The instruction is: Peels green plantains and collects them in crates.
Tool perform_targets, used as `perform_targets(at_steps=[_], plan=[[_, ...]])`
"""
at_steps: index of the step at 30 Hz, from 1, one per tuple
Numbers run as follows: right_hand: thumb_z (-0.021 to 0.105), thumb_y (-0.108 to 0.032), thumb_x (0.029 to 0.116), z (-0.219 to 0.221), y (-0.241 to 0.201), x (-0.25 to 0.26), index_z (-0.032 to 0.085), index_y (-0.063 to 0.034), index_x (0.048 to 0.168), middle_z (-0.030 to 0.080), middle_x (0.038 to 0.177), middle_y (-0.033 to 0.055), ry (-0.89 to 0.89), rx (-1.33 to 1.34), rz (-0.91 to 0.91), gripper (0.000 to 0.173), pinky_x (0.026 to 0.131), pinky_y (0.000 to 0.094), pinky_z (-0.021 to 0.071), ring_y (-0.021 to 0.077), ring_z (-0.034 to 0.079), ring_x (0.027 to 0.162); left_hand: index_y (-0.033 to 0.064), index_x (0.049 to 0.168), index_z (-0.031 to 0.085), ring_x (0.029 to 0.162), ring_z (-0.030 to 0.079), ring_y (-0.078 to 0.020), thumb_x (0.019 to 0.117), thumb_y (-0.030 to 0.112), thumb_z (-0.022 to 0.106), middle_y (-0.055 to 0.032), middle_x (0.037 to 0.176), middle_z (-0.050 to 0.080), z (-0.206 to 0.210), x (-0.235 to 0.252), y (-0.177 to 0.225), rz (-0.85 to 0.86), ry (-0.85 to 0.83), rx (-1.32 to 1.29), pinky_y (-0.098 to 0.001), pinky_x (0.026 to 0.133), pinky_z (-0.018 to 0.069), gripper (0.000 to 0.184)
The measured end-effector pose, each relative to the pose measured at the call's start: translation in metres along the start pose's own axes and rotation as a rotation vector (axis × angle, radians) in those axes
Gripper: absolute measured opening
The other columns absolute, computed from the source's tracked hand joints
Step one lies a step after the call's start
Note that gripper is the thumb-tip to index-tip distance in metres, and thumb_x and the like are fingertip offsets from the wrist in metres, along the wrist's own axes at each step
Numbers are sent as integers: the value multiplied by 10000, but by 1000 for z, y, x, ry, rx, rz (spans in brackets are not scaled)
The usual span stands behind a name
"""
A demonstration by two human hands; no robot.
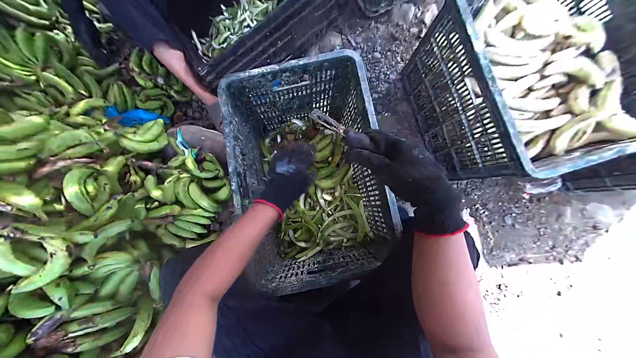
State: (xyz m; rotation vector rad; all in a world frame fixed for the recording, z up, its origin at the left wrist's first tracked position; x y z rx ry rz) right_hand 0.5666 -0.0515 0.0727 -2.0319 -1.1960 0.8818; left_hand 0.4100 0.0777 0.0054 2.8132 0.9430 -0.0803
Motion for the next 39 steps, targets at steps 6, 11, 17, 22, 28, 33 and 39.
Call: perform_targets(at_steps=[6,11,17,22,28,33,39], plan=[[595,-619,953,-19,5,-34,673,-227,1145,588,685,51,127,28,-60,443,445,445,442,214,543,512,79,1564,372,1425,346,-511,1024,219,538,-258,1577,365,175,24,26,-235,-415,32,-702,1110,301,582],[591,-621,959,-22,14,-45,660,-204,1142,607,714,72,114,-71,-48,461,506,503,472,254,590,576,101,1570,364,1271,552,-473,1027,373,497,-264,1399,563,170,11,21,-250,-440,19,-660,992,460,622],[554,-664,958,-21,18,-34,665,-200,1189,676,849,103,6,-176,5,530,696,608,502,316,667,791,-19,1518,410,1270,587,-297,1114,308,365,-227,1405,572,114,-17,4,-197,-385,-572,-466,1116,424,522],[575,-655,953,-12,7,-37,676,-192,1114,614,727,94,52,-108,-64,501,574,572,462,296,600,638,6,1295,508,861,719,-213,1112,415,171,-110,949,717,26,-66,-9,-303,46,-1766,-380,808,613,561],[555,-575,993,19,-2,-34,586,-201,1294,554,771,-24,41,433,-67,481,541,280,447,68,487,589,90,1494,426,1069,652,-224,1001,297,653,-151,1279,634,-13,-62,-47,-383,40,-1211,-420,930,547,581],[508,-467,1061,77,3,-21,560,-83,1276,656,848,36,-44,812,35,443,688,307,593,121,650,689,106,1459,395,1057,664,-162,976,123,673,-76,1239,654,-16,-63,-53,-318,208,-1457,-341,896,565,558],[266,-559,1092,149,-25,-30,537,-21,1233,507,631,-21,-372,885,171,619,585,327,601,118,578,523,96,1423,483,1089,642,-99,900,37,734,-29,1243,648,-44,-90,-75,-264,472,-1304,-287,921,552,583]])
Point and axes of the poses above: each hand's wrist, its own x-axis towards the middle knuckle, its own z-axis out of the palm, y = z × x, the point moved 8 cm from there along x, towards the middle knuckle
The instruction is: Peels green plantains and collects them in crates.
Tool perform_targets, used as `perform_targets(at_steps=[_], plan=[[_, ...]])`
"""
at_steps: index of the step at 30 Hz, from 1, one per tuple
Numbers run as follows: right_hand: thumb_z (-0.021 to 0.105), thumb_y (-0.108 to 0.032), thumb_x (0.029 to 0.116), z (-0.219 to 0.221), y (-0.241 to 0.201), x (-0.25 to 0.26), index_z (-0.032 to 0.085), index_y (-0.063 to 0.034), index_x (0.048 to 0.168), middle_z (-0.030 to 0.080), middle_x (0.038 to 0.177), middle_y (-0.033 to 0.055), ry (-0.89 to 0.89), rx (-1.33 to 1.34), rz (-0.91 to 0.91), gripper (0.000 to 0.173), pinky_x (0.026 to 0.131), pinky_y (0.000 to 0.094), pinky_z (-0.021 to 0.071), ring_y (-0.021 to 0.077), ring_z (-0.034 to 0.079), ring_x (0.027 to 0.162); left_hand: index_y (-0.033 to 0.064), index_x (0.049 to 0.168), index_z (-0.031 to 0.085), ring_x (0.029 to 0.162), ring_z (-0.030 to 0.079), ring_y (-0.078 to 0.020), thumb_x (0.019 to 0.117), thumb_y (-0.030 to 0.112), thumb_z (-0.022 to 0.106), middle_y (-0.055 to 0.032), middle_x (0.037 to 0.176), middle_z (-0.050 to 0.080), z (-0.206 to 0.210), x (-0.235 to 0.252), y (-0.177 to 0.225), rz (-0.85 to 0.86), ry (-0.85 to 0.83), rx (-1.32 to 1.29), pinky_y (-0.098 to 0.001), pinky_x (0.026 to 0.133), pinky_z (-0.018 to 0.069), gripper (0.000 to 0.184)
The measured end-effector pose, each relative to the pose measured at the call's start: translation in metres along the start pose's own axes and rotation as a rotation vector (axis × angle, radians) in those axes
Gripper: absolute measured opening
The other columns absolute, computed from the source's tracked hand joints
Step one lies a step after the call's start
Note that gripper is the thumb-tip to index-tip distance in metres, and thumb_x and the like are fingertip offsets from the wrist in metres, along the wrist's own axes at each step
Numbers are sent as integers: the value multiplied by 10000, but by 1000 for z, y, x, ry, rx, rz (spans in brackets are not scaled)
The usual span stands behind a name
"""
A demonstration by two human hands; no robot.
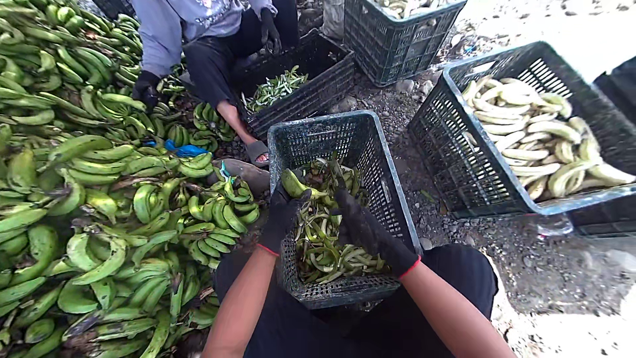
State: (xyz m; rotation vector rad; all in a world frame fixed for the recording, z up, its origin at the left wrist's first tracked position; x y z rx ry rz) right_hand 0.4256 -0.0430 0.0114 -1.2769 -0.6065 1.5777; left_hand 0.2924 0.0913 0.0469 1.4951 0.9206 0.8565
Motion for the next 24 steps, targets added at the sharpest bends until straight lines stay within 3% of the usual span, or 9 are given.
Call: perform_targets(at_steps=[5,8,11,12,15,17,21,23,24], plan=[[257,-481,1118,21,30,20,541,-50,1108,459,576,-39,65,127,35,516,510,319,569,104,514,462,52,1416,465,1144,629,-108,903,23,717,-47,1289,624,-3,-8,2,131,81,-62,-298,969,547,572],[247,-457,1115,23,-7,13,561,-9,1147,514,546,-45,121,116,-300,548,509,300,578,94,552,449,16,1409,476,1146,625,-104,906,45,719,-68,1303,615,-2,-9,5,212,68,-28,-293,985,539,559],[384,-679,1014,20,-53,-7,536,-88,1252,613,587,-58,111,167,-669,655,509,316,598,107,626,482,-18,1398,489,1155,639,-103,906,77,734,-89,1292,639,2,-12,10,260,84,25,-295,1006,540,557],[423,-673,1004,19,-45,-3,557,-75,1237,618,581,-49,107,183,-623,656,503,320,601,111,632,479,-16,1388,497,1145,647,-97,905,72,739,-81,1274,651,4,-13,13,272,93,40,-294,1004,544,548],[295,-586,1082,16,69,20,557,-61,1074,497,624,-7,2,-50,141,586,520,332,555,123,532,496,29,1432,475,1198,629,-143,914,52,723,-79,1345,623,13,-15,11,298,61,-17,-329,1028,537,574],[259,-631,1067,24,108,19,551,-44,1024,485,656,-1,-87,-79,413,658,549,353,546,139,527,523,37,1424,482,1170,633,-135,904,33,723,-70,1327,626,12,-8,12,250,78,-76,-321,995,547,573],[284,-524,1104,7,51,26,532,-61,1255,546,715,-3,85,27,215,546,550,336,576,128,559,523,124,1541,306,1151,647,-145,930,39,696,-60,1336,620,9,1,13,94,31,-181,-325,972,552,731],[313,-460,1109,-17,14,33,488,-86,1447,677,1082,56,151,-248,-56,533,694,315,563,111,640,742,187,1573,230,1126,653,-153,1030,166,591,-53,1324,623,8,0,5,-14,15,-254,-340,961,552,653],[366,-440,1094,-27,2,34,477,-101,1477,677,1214,97,174,-397,-143,524,843,393,546,157,665,935,217,1565,242,1085,669,-158,1081,290,487,-50,1278,650,9,-1,1,-64,3,-312,-342,921,565,548]])
Point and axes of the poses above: each hand's wrist, its own x-axis towards the middle knuckle, its own z-axis out of the palm, y = z × x, the point moved 8 cm from there along x, towards the middle knuckle
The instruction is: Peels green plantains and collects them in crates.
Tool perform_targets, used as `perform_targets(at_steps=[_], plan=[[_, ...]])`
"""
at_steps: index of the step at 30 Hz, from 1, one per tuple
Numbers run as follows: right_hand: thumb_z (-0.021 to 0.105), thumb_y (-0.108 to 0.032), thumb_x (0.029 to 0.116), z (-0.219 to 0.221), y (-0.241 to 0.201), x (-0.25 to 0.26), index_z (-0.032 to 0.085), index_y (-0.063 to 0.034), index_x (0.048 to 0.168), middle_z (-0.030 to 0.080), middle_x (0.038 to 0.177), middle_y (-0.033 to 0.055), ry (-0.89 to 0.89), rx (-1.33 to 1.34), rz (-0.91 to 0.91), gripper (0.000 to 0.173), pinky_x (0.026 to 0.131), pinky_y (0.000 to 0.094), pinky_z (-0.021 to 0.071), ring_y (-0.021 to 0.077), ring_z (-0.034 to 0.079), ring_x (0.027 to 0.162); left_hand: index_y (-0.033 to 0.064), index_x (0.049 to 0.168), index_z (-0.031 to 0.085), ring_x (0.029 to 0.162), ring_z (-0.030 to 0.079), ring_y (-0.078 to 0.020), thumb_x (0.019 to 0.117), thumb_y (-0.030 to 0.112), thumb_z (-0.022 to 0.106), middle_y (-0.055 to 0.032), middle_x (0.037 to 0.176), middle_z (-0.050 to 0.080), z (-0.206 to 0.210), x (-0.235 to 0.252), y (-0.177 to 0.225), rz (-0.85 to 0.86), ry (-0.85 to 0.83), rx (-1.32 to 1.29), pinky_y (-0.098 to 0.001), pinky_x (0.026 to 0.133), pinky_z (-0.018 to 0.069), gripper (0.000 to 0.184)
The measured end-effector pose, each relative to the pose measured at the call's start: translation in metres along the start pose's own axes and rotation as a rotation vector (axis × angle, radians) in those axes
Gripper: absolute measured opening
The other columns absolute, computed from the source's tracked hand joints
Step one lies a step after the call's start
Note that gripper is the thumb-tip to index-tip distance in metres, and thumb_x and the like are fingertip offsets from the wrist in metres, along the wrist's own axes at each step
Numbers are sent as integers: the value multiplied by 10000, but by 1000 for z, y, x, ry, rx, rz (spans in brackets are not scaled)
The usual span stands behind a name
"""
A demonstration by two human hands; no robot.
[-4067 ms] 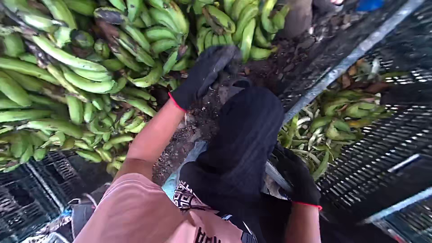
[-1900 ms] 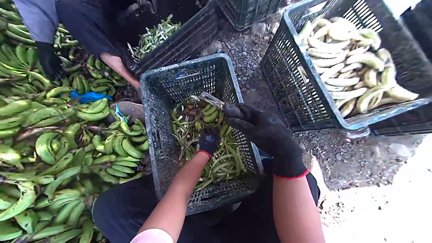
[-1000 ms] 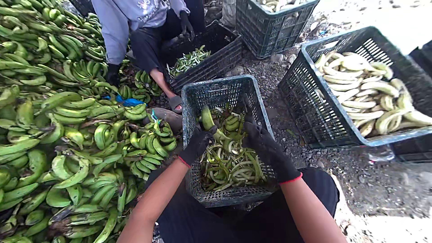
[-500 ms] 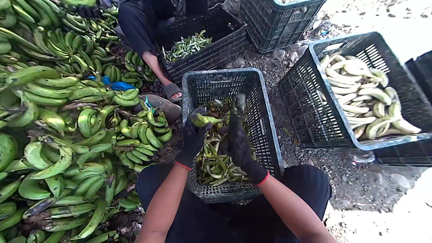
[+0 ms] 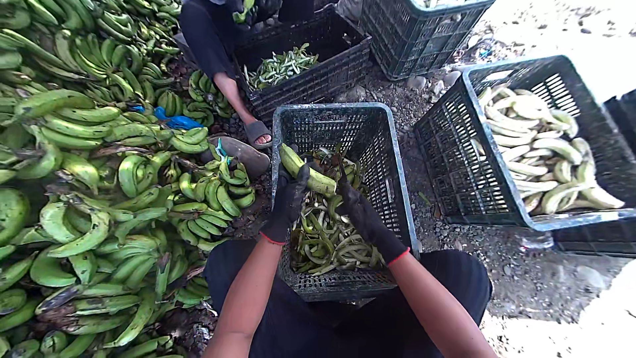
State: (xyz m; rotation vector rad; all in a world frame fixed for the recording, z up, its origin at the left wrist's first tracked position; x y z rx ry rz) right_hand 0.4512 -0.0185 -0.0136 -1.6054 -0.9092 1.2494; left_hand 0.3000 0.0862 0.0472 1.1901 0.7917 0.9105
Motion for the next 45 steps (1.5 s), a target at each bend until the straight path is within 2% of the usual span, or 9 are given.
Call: perform_targets(at_steps=[5,8,12,19,25,30,35,40,45], plan=[[362,-552,1059,-9,-24,-5,385,-309,1592,544,1460,192,-36,-543,-140,587,1083,670,381,404,498,1355,241,1354,543,799,652,-89,1030,681,217,8,987,682,-1,-7,-19,-121,8,-132,-294,671,574,637],[261,-761,968,4,-17,-17,460,-380,1536,619,1312,189,3,-712,-184,712,936,695,446,441,563,1220,214,1302,554,719,639,-117,1049,650,215,-15,908,670,-9,-16,-29,-211,59,-132,-295,609,553,608],[328,-738,944,9,-27,-37,629,-313,1407,660,1139,195,132,-773,-325,697,805,644,464,442,602,1058,194,1193,571,602,604,-129,1041,667,192,-30,818,638,-20,-22,-29,-292,89,-158,-283,530,529,625],[482,-552,1007,4,-22,-20,585,-245,1444,616,1276,266,189,-737,-102,543,893,698,448,508,551,1194,153,1333,532,810,642,-80,1111,464,200,-7,994,658,4,-19,-23,-178,52,-118,-283,712,570,506],[340,-680,1015,-50,-12,5,627,-180,1340,699,1140,177,379,-500,-16,662,860,668,478,393,654,1071,98,1220,521,533,617,-184,1108,458,124,-76,703,615,45,-28,-49,-393,-104,-174,-324,463,551,547],[384,-631,1016,-18,-35,-28,618,-194,1369,671,1117,187,237,-615,-234,609,814,644,488,400,637,1013,96,1370,479,817,677,-135,1108,412,286,-44,978,664,4,7,-18,-73,56,-211,-321,727,605,453],[385,-716,944,8,-40,-39,673,-262,1353,667,1138,201,225,-772,-348,676,793,656,458,465,598,1075,69,1422,399,656,680,-165,1112,394,295,-71,808,667,-27,20,6,83,274,-115,-315,603,606,461],[386,-700,972,-19,-34,-12,614,-236,1399,603,1259,265,339,-703,-214,670,857,715,438,504,551,1168,76,1365,495,912,637,-80,1113,398,227,-38,1054,633,14,-7,-15,-21,12,10,-284,818,571,489],[354,-654,1023,-48,-35,-12,642,-193,1303,680,1070,150,402,-521,-202,611,799,640,488,368,649,998,111,1364,486,705,678,-158,1088,478,155,-75,896,706,39,-25,-38,-148,-185,83,-318,622,589,566]])
Point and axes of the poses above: each hand's wrist, its own x-axis towards the middle knuckle, its own z-axis out of the palm, y = z × x, the point moved 8 cm from there along x, towards the middle knuckle
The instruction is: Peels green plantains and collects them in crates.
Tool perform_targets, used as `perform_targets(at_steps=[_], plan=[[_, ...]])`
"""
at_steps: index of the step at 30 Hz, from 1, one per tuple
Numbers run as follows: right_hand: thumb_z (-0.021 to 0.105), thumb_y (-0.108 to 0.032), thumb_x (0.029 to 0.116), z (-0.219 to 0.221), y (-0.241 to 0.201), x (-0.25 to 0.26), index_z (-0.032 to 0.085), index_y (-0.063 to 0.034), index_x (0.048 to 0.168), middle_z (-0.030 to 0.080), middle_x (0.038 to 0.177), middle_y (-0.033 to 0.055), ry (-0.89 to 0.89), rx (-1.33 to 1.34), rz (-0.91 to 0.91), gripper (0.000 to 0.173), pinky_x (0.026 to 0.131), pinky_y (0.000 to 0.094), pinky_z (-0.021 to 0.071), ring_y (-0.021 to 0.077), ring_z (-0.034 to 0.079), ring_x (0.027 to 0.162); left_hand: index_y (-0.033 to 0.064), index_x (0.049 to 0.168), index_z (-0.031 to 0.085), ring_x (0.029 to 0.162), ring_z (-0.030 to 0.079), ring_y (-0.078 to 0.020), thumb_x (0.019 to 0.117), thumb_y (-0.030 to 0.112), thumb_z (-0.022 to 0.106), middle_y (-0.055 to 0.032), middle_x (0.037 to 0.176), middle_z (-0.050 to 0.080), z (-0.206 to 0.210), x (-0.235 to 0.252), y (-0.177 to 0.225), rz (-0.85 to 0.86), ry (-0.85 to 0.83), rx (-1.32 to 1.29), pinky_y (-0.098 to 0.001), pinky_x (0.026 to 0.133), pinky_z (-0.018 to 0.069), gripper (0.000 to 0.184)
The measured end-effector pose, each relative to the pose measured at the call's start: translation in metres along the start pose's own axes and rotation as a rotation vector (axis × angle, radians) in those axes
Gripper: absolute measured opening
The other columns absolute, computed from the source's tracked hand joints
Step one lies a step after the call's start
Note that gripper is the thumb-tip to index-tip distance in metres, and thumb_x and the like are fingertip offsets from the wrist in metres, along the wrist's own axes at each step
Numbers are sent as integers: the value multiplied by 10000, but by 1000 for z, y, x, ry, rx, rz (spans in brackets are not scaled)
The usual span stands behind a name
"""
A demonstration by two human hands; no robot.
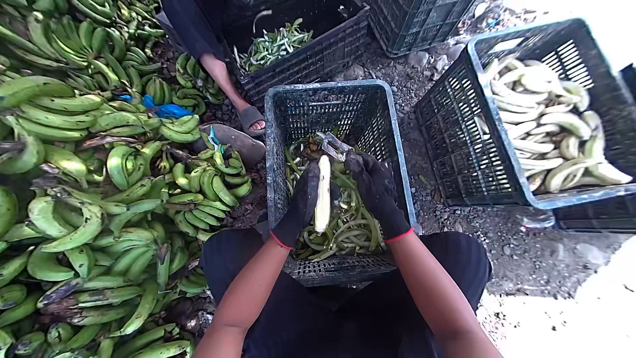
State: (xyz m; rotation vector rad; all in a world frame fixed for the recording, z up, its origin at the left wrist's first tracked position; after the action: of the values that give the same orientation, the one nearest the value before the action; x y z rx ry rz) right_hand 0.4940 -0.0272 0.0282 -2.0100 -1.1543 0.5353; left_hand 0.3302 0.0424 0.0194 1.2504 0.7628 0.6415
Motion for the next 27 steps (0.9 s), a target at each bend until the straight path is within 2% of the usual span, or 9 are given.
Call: perform_targets(at_steps=[1,3,7,11,14,17,21,25,27], plan=[[351,-680,1013,2,-4,-10,627,-219,1291,660,1025,142,-22,1,-15,604,717,617,501,357,646,930,116,1340,504,752,687,-138,1093,486,128,-55,942,716,-11,0,5,25,103,-18,-318,657,597,583],[382,-662,994,16,-12,-25,611,-240,1380,656,1193,191,-103,-89,-42,616,847,664,480,422,613,1097,183,1448,467,969,650,-109,1099,495,123,-20,1178,658,-38,-2,13,116,316,-105,-340,843,565,581],[434,-680,941,34,-36,-44,665,-241,1371,654,1130,258,-34,-204,-215,656,795,691,447,509,596,1057,217,1416,424,986,650,-110,1081,557,92,15,1182,625,-67,-3,29,281,561,-360,-338,850,569,582],[399,-666,992,35,-25,-21,646,-178,1374,644,1222,263,-98,-150,-91,667,869,695,461,501,590,1136,158,1441,456,990,620,-133,1089,545,152,-62,1200,618,-47,-11,22,134,387,11,-369,847,552,605],[304,-775,974,19,-1,-11,647,-198,1278,667,978,159,-82,34,-16,737,684,619,495,366,642,858,82,1493,446,1113,617,-183,1122,407,221,-144,1307,606,-12,-12,6,-19,88,266,-405,977,519,543],[287,-744,998,6,3,-18,614,-212,1288,654,940,146,-59,75,26,688,624,602,487,356,638,798,109,1422,480,837,707,-179,1110,456,200,-97,1050,717,-6,-8,-3,-39,61,86,-348,723,609,544],[379,-649,1005,22,-20,-30,586,-201,1430,639,1233,221,-93,-95,-78,651,907,674,467,436,603,1137,47,1318,454,886,631,-107,1115,358,139,-52,1024,602,-54,16,21,273,484,-322,-311,814,569,486],[394,-707,948,32,-41,-41,657,-217,1378,646,1159,267,14,-221,-249,703,776,687,455,515,598,1060,62,1372,393,835,642,-175,1114,403,75,-95,1030,591,-82,10,32,328,715,-481,-374,741,587,533],[394,-664,960,31,-42,-37,659,-208,1373,646,1148,277,0,-199,-234,670,761,683,458,523,599,1042,79,1325,405,794,636,-171,1106,445,88,-88,984,590,-79,15,28,285,633,-452,-370,707,587,531]])
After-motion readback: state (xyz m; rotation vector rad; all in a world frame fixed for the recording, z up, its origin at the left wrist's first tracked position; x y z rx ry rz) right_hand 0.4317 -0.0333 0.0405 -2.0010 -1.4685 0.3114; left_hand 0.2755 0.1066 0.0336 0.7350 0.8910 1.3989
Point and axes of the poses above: each hand's wrist, its own x-axis towards the middle knuckle, its own z-axis out of the palm, y = z × x, the point moved 8 cm from there along x, towards the middle knuckle
